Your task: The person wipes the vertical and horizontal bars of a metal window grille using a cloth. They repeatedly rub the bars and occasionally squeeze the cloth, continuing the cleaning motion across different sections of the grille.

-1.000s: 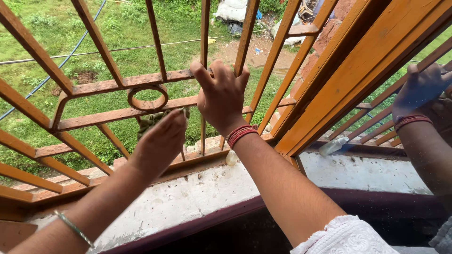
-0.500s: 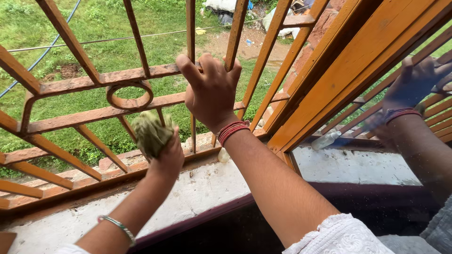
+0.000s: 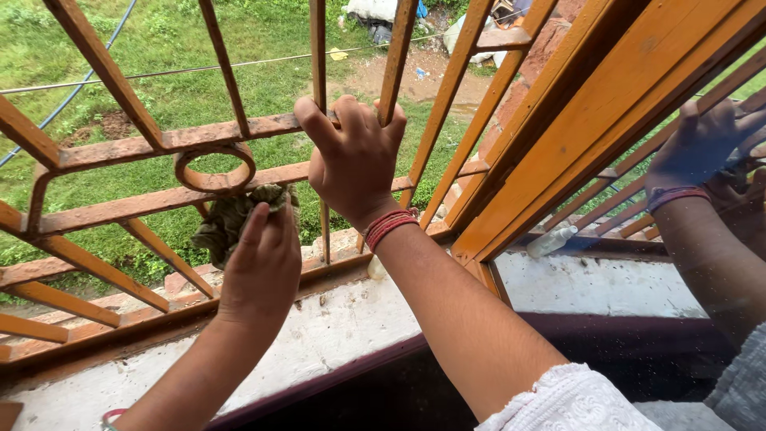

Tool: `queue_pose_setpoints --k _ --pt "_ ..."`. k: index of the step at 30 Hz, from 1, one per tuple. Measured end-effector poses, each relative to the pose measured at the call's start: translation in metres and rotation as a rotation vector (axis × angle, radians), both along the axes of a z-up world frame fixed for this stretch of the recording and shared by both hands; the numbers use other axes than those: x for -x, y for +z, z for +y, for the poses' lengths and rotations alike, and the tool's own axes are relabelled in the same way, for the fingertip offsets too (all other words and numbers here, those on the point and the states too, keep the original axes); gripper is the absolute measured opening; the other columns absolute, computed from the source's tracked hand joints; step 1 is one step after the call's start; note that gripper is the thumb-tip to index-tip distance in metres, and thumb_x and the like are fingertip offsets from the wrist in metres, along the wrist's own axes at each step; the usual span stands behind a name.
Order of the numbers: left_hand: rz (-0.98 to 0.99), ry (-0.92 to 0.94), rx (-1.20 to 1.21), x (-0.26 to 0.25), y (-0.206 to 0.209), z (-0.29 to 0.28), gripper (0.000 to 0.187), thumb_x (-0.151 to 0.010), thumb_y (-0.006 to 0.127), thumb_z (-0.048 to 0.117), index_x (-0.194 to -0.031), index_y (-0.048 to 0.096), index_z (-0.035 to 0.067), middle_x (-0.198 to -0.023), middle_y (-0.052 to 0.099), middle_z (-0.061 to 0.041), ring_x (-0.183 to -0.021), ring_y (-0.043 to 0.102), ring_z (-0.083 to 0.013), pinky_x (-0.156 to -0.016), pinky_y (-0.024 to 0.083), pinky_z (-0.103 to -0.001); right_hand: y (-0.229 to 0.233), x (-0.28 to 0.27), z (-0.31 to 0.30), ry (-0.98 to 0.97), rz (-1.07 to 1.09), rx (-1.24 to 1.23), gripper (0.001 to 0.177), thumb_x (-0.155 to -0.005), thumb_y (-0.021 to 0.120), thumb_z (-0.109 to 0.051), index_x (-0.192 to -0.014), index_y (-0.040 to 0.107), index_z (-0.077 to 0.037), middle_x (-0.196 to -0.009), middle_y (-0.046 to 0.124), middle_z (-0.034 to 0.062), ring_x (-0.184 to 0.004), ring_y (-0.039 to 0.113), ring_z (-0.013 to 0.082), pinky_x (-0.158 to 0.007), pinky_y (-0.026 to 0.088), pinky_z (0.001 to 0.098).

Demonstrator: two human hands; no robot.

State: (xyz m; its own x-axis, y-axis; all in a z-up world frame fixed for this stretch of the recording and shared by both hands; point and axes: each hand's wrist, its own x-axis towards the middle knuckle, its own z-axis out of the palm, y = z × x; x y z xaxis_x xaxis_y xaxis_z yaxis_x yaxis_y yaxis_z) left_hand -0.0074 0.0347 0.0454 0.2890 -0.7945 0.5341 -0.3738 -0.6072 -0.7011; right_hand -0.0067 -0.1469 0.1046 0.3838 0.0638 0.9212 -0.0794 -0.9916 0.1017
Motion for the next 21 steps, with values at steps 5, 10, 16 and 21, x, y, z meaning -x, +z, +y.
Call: queue_pose_setpoints --k 5,10,16,21 --pt "0.197 0.075 -0.276 -0.003 -0.024 -0.013 0.033 -0.094 0.057 0.029 -0.108 0.077 0.007 -0.114 0.069 -0.008 -0.130 0.053 -0.0253 -0.125 -0.003 -0.050 -0.002 0.000 -0.003 -0.004 0.013 0.002 0.053 -0.091 0.055 0.002 -0.134 0.051 -0.030 -0.105 0.054 0.0035 -0.092 0.054 0.0208 -0.099 0.031 0.0455" --pt "0.347 0.069 -0.498 -0.010 -0.083 -0.031 0.037 -0.096 0.057 0.033 -0.114 0.073 0.005 -0.135 0.064 -0.017 -0.140 0.046 -0.0352 -0.121 -0.005 -0.054 -0.003 -0.002 -0.005 0.001 0.010 0.007 0.055 -0.090 0.055 0.004 -0.134 0.050 -0.029 -0.104 0.054 0.0030 -0.093 0.054 0.0203 -0.099 0.030 0.0453" --pt "0.610 0.030 -0.681 -0.009 -0.138 -0.025 0.048 -0.099 0.055 0.028 -0.137 0.055 -0.003 -0.147 0.051 -0.021 -0.143 0.039 -0.0341 -0.122 0.002 -0.050 -0.001 0.002 -0.006 0.022 0.041 -0.001 0.056 -0.091 0.056 0.004 -0.135 0.049 -0.030 -0.106 0.053 0.0025 -0.095 0.055 0.0200 -0.098 0.029 0.0445" --pt "0.733 -0.061 -0.403 -0.018 -0.158 -0.020 0.035 -0.098 0.051 0.015 -0.127 0.059 -0.001 -0.137 0.058 -0.018 -0.135 0.048 -0.0292 -0.122 0.020 -0.042 0.005 0.009 0.001 0.066 0.058 -0.034 0.056 -0.091 0.056 0.003 -0.136 0.048 -0.030 -0.106 0.054 0.0035 -0.099 0.056 0.0221 -0.098 0.029 0.0448"
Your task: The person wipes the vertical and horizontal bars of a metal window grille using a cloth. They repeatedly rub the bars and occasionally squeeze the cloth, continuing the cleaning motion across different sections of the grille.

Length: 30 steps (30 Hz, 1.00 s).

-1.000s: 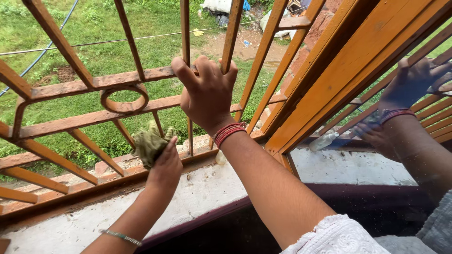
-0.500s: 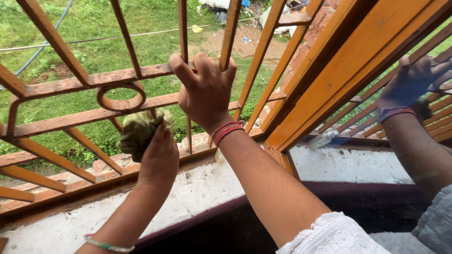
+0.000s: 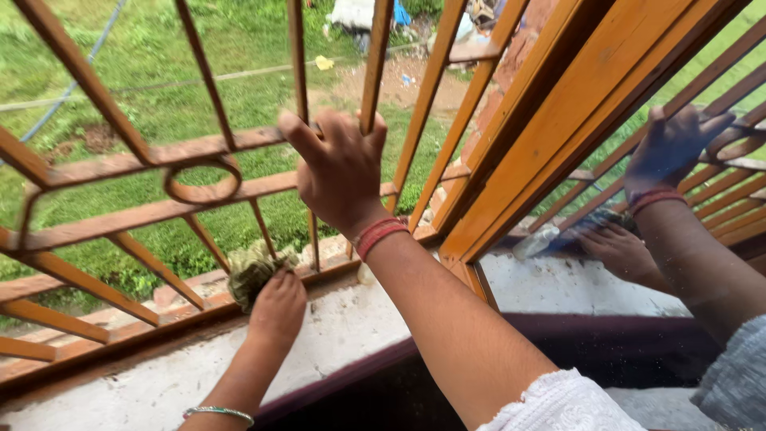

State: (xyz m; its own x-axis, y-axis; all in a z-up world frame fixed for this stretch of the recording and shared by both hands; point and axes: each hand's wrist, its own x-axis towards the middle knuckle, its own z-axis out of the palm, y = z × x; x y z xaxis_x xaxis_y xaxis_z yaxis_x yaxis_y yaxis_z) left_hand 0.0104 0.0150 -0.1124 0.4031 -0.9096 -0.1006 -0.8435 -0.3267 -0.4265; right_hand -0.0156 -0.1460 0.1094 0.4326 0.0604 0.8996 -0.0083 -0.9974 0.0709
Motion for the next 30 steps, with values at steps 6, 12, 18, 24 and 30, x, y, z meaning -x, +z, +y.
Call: queue_pose_setpoints --k 6,12,18,24,30 --pt "0.324 0.122 0.445 0.020 0.045 0.008 0.028 -0.088 0.054 0.008 -0.115 0.064 0.006 -0.116 0.068 -0.011 -0.118 0.059 -0.0258 -0.112 0.036 -0.044 0.014 0.013 0.008 -0.030 0.118 -0.016 0.060 -0.087 0.055 0.006 -0.136 0.049 -0.028 -0.106 0.056 0.0049 -0.105 0.058 0.0248 -0.096 0.028 0.0458" --pt "1.153 0.869 1.229 0.038 0.118 -0.003 0.030 -0.101 0.051 0.015 -0.127 0.066 0.010 -0.103 0.073 -0.013 -0.086 0.067 -0.0243 -0.079 0.055 -0.041 0.023 0.019 0.011 -0.023 0.200 -0.020 0.065 -0.084 0.054 0.008 -0.137 0.047 -0.029 -0.104 0.055 0.0055 -0.104 0.058 0.0257 -0.093 0.031 0.0464" --pt "1.737 1.021 1.902 0.051 0.172 -0.027 0.034 -0.101 0.052 0.020 -0.132 0.055 0.006 -0.112 0.067 -0.011 -0.088 0.067 -0.0182 -0.078 0.058 -0.031 0.035 0.029 0.013 -0.040 0.378 -0.056 0.070 -0.086 0.052 0.009 -0.142 0.045 -0.031 -0.104 0.057 0.0047 -0.097 0.058 0.0233 -0.087 0.034 0.0427" --pt "1.562 0.799 2.135 0.053 0.191 -0.047 0.032 -0.099 0.055 0.017 -0.128 0.059 0.004 -0.112 0.069 -0.010 -0.092 0.067 -0.0161 -0.079 0.056 -0.032 0.054 0.044 0.008 0.079 0.454 -0.021 0.080 -0.087 0.054 0.005 -0.156 0.035 -0.033 -0.113 0.059 0.0090 -0.099 0.059 0.0260 -0.082 0.037 0.0414" --pt "1.153 0.791 2.077 0.034 0.160 -0.073 0.024 -0.097 0.065 0.016 -0.114 0.069 0.000 -0.098 0.075 -0.010 -0.084 0.071 -0.0203 -0.077 0.057 -0.036 0.057 0.051 0.007 0.111 0.474 -0.041 0.088 -0.080 0.054 0.007 -0.156 0.035 -0.032 -0.122 0.059 0.0115 -0.102 0.061 0.0288 -0.082 0.040 0.0452"
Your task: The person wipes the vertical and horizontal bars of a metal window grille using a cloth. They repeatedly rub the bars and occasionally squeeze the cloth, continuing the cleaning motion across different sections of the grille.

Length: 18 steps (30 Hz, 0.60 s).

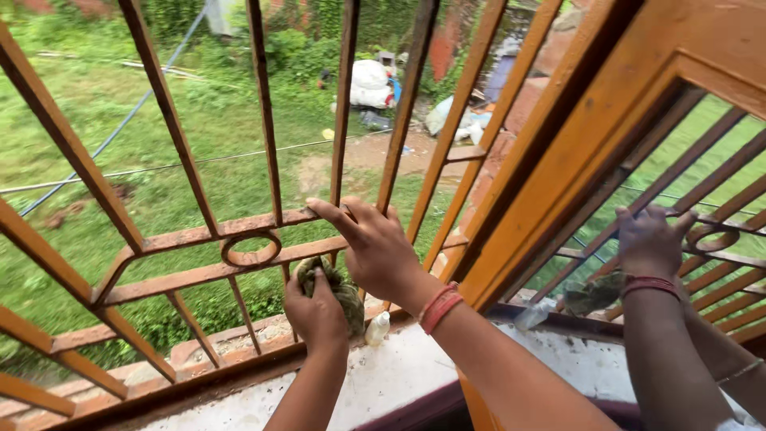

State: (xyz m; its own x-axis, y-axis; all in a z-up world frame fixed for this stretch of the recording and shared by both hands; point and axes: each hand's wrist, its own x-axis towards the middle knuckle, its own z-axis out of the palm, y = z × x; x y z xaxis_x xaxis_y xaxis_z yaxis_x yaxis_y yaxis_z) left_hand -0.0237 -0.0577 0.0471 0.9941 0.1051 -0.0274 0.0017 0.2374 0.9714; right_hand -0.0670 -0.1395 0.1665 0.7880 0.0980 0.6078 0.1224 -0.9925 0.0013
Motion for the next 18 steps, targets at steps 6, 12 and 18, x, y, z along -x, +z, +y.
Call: queue_pose_setpoints --k 6,12,18 --pt "0.016 0.123 -0.475 -0.021 -0.016 -0.021 0.032 -0.092 0.067 0.017 -0.122 0.070 0.006 -0.096 0.074 -0.014 -0.084 0.072 -0.0254 -0.076 0.056 -0.040 0.000 -0.001 -0.012 0.073 0.075 -0.070 0.090 -0.077 0.054 0.007 -0.157 0.035 -0.032 -0.128 0.058 0.0138 -0.107 0.062 0.0296 -0.082 0.046 0.0455" --pt "0.352 -0.163 0.162 -0.041 -0.025 -0.025 0.047 -0.098 0.052 0.025 -0.139 0.049 0.005 -0.107 0.064 -0.007 -0.090 0.065 -0.0198 -0.076 0.056 -0.040 -0.014 -0.010 -0.022 0.110 0.018 -0.041 0.088 -0.076 0.056 0.003 -0.155 0.036 -0.031 -0.129 0.056 0.0153 -0.116 0.059 0.0312 -0.084 0.045 0.0483" --pt "0.124 -0.345 0.662 -0.014 -0.009 -0.019 0.045 -0.105 0.035 0.031 -0.136 0.054 0.005 -0.096 0.064 -0.008 -0.087 0.062 -0.0164 -0.076 0.054 -0.034 -0.015 -0.014 -0.026 0.090 0.089 -0.077 0.089 -0.075 0.056 0.001 -0.155 0.035 -0.033 -0.127 0.055 0.0128 -0.115 0.058 0.0293 -0.087 0.045 0.0484"
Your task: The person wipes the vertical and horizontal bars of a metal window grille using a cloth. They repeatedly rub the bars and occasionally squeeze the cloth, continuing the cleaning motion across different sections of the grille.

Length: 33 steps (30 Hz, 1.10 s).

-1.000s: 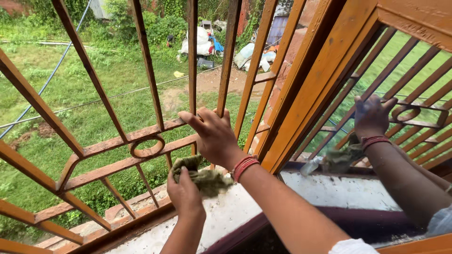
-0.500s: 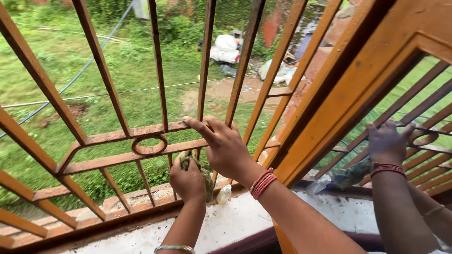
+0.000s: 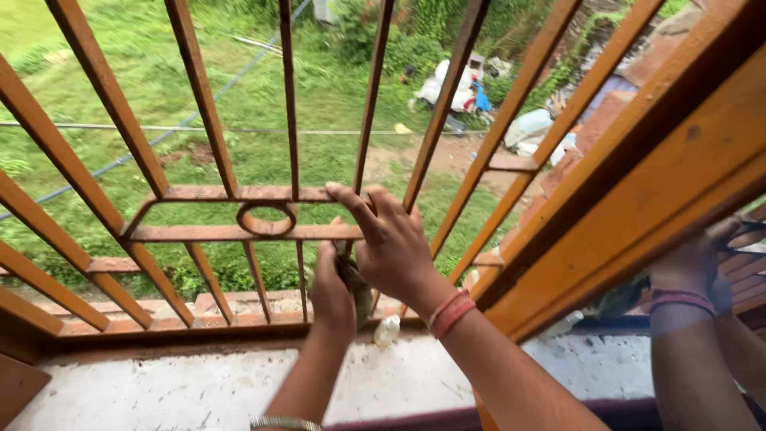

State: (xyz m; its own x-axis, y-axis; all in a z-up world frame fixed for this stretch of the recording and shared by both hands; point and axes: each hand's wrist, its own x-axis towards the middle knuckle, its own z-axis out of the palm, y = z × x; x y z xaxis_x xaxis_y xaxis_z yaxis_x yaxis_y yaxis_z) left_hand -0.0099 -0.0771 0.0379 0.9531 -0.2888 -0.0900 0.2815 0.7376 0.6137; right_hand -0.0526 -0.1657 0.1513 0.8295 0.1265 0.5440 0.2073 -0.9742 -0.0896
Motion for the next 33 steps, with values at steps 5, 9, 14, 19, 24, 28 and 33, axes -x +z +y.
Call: queue_pose_setpoints --k 5,9,14,19,24,28,33 --pt "-0.151 0.032 -0.158 0.014 -0.008 0.001 0.046 -0.104 0.036 0.026 -0.145 0.043 0.006 -0.122 0.063 -0.010 -0.104 0.066 -0.0152 -0.089 0.057 -0.030 -0.008 0.000 -0.001 0.006 -0.045 0.029 0.090 -0.072 0.059 -0.003 -0.153 0.035 -0.033 -0.129 0.052 0.0137 -0.118 0.055 0.0298 -0.092 0.042 0.0539" --pt "-0.310 -0.012 -0.141 0.014 -0.010 0.001 0.052 -0.105 0.032 0.030 -0.152 0.026 0.008 -0.120 0.058 -0.015 -0.101 0.066 -0.0228 -0.083 0.059 -0.035 -0.011 -0.005 -0.002 -0.016 -0.004 0.064 0.093 -0.073 0.056 0.000 -0.156 0.032 -0.033 -0.129 0.051 0.0110 -0.120 0.052 0.0264 -0.097 0.041 0.0563" --pt "-0.031 -0.071 -0.378 0.015 0.006 0.006 0.055 -0.104 0.024 0.036 -0.154 0.021 0.013 -0.121 0.060 -0.012 -0.103 0.067 -0.0230 -0.081 0.059 -0.035 -0.013 -0.004 -0.005 -0.004 -0.031 0.073 0.091 -0.076 0.057 -0.003 -0.158 0.030 -0.032 -0.130 0.049 0.0121 -0.121 0.050 0.0264 -0.098 0.041 0.0566" --pt "-0.235 0.055 -0.099 0.024 0.017 -0.001 0.056 -0.110 0.028 0.033 -0.159 0.022 0.008 -0.141 0.050 -0.009 -0.127 0.056 -0.0194 -0.104 0.051 -0.036 -0.015 0.000 -0.005 0.014 -0.056 0.046 0.092 -0.077 0.059 -0.004 -0.158 0.029 -0.035 -0.132 0.049 0.0105 -0.125 0.050 0.0265 -0.100 0.041 0.0537" --pt "-0.165 0.036 -0.277 0.025 -0.003 -0.003 0.054 -0.108 0.025 0.031 -0.159 0.021 0.015 -0.136 0.054 -0.013 -0.118 0.061 -0.0254 -0.098 0.055 -0.040 -0.024 -0.009 -0.011 0.039 -0.114 0.087 0.096 -0.075 0.058 0.000 -0.159 0.028 -0.034 -0.134 0.048 0.0109 -0.126 0.048 0.0259 -0.099 0.040 0.0496" --pt "0.169 -0.111 -0.415 0.033 -0.017 0.008 0.055 -0.107 0.022 0.028 -0.162 0.020 0.020 -0.134 0.055 -0.025 -0.114 0.061 -0.0360 -0.096 0.054 -0.044 -0.027 -0.007 -0.013 0.034 -0.074 0.072 0.097 -0.076 0.054 0.004 -0.161 0.026 -0.033 -0.134 0.048 0.0101 -0.124 0.048 0.0239 -0.097 0.041 0.0439" --pt "0.062 -0.078 -0.212 0.025 -0.009 0.008 0.054 -0.106 0.026 0.026 -0.158 0.028 0.015 -0.151 0.048 -0.011 -0.131 0.055 -0.0235 -0.106 0.050 -0.041 -0.024 -0.003 -0.010 0.044 -0.138 0.075 0.098 -0.075 0.055 0.003 -0.161 0.027 -0.035 -0.133 0.048 0.0080 -0.126 0.049 0.0229 -0.102 0.039 0.0466"
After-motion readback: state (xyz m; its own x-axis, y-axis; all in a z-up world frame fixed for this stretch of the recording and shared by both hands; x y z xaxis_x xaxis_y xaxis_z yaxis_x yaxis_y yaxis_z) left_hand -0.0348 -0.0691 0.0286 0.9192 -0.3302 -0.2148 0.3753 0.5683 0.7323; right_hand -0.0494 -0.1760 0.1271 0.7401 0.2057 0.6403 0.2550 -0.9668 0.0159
